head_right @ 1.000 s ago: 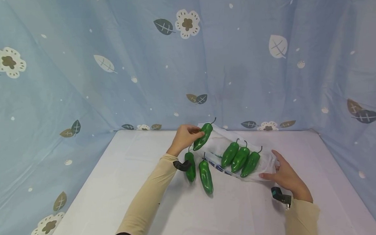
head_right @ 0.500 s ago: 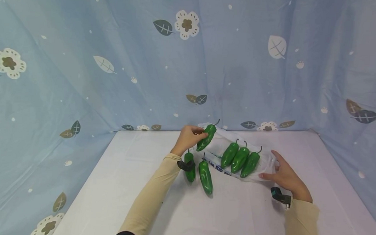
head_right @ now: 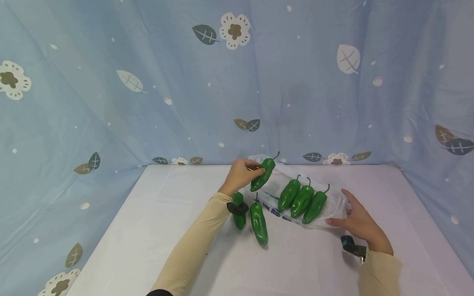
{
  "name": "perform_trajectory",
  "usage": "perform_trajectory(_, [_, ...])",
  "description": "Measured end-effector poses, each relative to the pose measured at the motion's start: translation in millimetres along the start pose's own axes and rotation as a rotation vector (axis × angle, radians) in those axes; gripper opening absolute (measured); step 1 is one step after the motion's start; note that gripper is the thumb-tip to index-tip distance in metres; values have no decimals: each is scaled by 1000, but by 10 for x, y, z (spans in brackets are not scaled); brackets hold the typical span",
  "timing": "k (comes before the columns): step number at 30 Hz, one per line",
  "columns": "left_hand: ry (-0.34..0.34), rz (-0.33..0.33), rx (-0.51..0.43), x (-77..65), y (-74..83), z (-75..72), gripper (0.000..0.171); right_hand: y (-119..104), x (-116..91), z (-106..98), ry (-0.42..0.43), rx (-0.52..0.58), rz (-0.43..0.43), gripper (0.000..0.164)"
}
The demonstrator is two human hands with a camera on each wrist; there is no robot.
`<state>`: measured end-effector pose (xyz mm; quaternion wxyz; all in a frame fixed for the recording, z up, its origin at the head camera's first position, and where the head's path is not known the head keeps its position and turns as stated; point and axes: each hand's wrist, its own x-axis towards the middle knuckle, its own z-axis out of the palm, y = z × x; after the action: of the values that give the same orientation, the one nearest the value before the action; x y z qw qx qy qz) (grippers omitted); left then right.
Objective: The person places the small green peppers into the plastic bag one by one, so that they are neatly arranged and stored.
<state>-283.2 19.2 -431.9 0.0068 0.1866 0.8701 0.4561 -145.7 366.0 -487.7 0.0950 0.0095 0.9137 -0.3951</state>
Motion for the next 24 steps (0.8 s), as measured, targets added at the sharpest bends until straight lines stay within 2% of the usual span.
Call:
perform_trajectory(13, [-6,14,20,34,-79,103,25,28,17,9,-4,-1,4,121])
perform_trajectory(24, [-35,19,24,53,-61,191,25,10,9,9,4,-3,-9,119])
